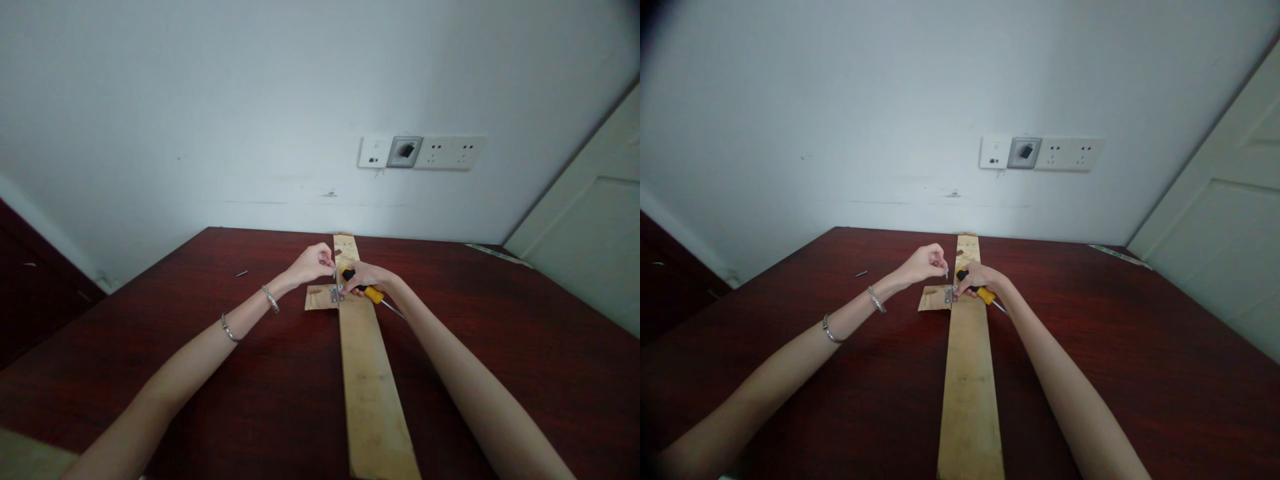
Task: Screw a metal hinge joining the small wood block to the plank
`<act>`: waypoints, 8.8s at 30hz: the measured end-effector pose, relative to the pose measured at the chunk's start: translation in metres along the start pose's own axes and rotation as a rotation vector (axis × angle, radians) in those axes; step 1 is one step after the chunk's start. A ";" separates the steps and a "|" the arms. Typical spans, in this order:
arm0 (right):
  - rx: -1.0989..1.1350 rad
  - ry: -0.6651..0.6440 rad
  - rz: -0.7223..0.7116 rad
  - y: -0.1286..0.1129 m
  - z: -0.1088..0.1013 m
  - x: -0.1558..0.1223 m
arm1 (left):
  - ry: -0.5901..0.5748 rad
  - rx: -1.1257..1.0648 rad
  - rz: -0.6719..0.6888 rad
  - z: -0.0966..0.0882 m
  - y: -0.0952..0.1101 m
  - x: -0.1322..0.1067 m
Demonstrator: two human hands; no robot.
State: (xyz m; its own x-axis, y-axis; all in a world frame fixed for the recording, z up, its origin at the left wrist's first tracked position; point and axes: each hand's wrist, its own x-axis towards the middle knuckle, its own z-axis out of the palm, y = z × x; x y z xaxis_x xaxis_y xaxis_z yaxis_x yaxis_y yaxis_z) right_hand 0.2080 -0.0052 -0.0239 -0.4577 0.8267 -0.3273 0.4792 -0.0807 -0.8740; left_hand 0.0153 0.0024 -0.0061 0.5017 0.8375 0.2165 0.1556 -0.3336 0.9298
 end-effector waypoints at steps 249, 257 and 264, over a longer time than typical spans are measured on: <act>-0.341 0.869 -0.845 -0.083 0.009 -0.058 | -0.597 0.884 0.075 -0.023 0.009 -0.017; -0.397 0.957 -0.829 -0.079 0.008 -0.054 | -0.582 0.859 0.095 -0.025 0.007 -0.017; -0.326 0.975 -0.873 -0.077 0.004 -0.051 | -0.563 0.849 0.080 -0.026 0.003 -0.017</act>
State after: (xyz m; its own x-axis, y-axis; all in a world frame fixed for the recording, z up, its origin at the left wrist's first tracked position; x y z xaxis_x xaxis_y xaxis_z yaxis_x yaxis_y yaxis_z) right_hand 0.1911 -0.0433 0.0585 -0.0524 0.6063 0.7935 0.5237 0.6932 -0.4951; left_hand -0.0144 -0.0016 0.0005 0.8303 0.5472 -0.1060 0.5459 -0.7599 0.3529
